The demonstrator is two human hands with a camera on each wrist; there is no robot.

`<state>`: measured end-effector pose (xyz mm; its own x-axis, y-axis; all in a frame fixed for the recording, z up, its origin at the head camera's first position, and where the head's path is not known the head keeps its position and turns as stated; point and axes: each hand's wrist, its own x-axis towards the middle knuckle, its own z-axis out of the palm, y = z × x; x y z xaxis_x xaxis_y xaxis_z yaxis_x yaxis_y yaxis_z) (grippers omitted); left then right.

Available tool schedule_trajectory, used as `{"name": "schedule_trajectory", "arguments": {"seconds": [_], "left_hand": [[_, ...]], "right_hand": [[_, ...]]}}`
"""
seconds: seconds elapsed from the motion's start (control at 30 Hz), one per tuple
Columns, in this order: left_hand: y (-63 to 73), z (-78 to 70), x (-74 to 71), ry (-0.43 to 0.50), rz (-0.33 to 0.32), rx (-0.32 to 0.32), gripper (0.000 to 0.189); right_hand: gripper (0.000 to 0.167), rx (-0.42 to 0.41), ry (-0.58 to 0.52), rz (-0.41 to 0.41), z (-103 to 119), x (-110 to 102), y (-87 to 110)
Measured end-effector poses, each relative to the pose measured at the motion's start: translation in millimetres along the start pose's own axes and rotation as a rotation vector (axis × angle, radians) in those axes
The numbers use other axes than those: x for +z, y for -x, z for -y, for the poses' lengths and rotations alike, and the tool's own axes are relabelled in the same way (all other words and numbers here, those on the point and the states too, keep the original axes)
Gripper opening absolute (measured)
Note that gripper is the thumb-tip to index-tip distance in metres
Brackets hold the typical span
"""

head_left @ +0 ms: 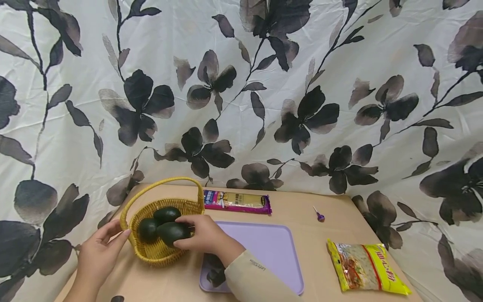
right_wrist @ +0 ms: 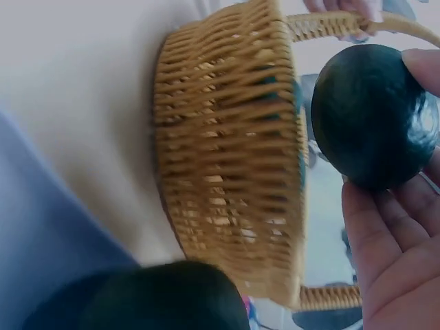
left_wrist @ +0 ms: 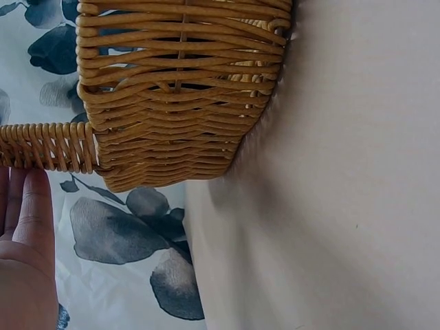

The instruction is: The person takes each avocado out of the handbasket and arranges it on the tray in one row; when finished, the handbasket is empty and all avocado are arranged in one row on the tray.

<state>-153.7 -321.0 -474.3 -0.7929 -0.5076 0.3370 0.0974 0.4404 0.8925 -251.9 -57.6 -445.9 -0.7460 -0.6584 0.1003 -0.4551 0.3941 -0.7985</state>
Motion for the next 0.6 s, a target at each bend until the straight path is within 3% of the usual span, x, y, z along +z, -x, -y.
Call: {"name": "schedule_trajectory", "arguments": {"seconds": [0.17, 0.6], "left_hand": [[-0.9, 0.1, -0.3, -0.004, 0.002, -0.004, 0.043], [-1.7, 3.2, 0.9, 0.005, -0.001, 0.024, 0.041]], "right_hand": [[0.053, -0.038, -0.097, -0.049, -5, -15, 16.4], [0.052, -0.102, -0.210, -0.184, -15, -45, 55.0]]}}
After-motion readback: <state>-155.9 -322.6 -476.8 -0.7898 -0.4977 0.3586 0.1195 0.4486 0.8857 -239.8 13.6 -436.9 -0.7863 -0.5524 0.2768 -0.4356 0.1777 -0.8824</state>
